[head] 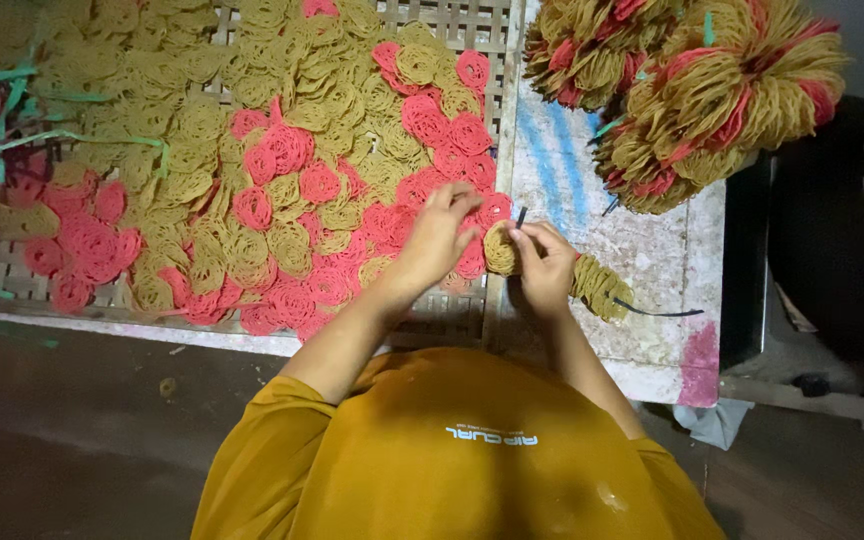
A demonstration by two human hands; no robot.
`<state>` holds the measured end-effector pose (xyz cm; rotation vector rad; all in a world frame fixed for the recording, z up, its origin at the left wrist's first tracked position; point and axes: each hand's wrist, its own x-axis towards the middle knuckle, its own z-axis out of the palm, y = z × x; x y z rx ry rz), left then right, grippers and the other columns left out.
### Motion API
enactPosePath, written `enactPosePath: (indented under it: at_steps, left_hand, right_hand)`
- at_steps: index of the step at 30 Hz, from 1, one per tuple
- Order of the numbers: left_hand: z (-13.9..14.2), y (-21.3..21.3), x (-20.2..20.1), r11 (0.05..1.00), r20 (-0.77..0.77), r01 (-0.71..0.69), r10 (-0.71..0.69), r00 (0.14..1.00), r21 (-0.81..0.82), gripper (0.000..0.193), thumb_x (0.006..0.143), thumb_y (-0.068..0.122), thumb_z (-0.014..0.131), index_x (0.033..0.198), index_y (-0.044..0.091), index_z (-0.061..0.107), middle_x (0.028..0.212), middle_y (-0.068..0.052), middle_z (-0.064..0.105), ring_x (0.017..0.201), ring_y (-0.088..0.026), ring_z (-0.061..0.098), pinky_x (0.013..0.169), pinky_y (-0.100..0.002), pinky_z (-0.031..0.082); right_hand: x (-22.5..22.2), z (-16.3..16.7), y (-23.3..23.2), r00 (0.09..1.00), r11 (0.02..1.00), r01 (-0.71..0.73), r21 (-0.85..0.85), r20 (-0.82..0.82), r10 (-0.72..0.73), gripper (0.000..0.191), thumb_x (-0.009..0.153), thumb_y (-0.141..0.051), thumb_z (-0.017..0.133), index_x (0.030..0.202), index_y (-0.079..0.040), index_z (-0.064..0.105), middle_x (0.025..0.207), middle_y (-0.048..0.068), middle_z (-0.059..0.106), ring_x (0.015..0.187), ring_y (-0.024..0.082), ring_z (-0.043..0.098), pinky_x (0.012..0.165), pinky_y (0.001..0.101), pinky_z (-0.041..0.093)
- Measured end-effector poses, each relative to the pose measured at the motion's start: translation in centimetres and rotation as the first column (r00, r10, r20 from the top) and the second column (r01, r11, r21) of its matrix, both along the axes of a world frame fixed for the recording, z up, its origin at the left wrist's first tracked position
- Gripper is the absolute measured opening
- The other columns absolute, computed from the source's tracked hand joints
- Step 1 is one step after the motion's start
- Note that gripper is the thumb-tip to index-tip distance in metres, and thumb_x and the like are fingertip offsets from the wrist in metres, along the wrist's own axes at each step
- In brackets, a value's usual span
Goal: The person threads pre-formed pink and yellow circular coils onto a thin rod, alternating colors to form a long bundle. After filling the rod, the person removes the bundle, ties it with a dark strip, and places it with other finished bundles on the table.
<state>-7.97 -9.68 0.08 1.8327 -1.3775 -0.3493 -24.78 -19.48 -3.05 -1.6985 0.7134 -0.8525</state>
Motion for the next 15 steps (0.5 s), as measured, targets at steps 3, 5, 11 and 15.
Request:
enactPosePath:
  at_steps: [3,5,11,15]
  left_hand:
    - [-1.0,1.1,0.5,0.979,0.268,-0.021,-0.035,0.963,0.204,0.055,0.068,0.020,0.088,0.118,0.005,0.069,0.137,-0.023,0.055,0.129,-0.039,0.044,0.108,-0.054,0.035]
    - [-2.1,1.4,0.6,0.968,0.269,-0.035,-0.034,0.962,0.248,0.049,0.071,0.021,0.087,0.115,0.008,0.071,0.140,-0.019,0.055,0.134,-0.036,0.042,0.114,-0.054,0.032]
    - [-5.7,1.7,2.4,0.974,-0.504,-0.098,0.191,0.842,0.205,0.046,0.102,0.022,0.063,0.146,0.011,0.056,0.140,-0.013,0.070,0.128,-0.023,0.068,0.114,-0.038,0.052]
    - [-6.4,2.0,3.1,0.999,-0.902,-0.039,0.039,0.429,0.025,0.049,0.106,0.012,0.050,0.153,0.005,0.038,0.142,-0.011,0.062,0.132,-0.021,0.060,0.109,-0.039,0.052]
  right_hand:
    - [-0.2,-0.6,-0.2,0.998,0.988,0.032,0.153,0.042,-0.039,0.010,0.095,-0.001,0.071,0.103,0.002,0.076,0.096,0.007,0.075,0.087,0.011,0.067,0.082,0.0256,0.053]
    - [-0.2,-0.6,-0.1,0.999,0.988,0.001,0.152,0.046,-0.008,0.012,0.096,-0.003,0.069,0.105,-0.001,0.077,0.095,0.006,0.074,0.086,0.013,0.066,0.082,0.0281,0.053]
    - [0.3,0.4,1.0,0.975,0.919,-0.072,-0.388,-0.223,-0.018,0.010,0.095,-0.015,0.072,0.097,-0.007,0.079,0.092,0.006,0.076,0.087,0.019,0.067,0.097,0.0391,0.037]
    - [0.8,1.1,2.3,0.964,0.887,-0.121,-0.446,-0.266,-0.003,0.013,0.095,-0.020,0.073,0.097,-0.008,0.077,0.098,0.007,0.074,0.094,0.021,0.064,0.102,0.0382,0.030]
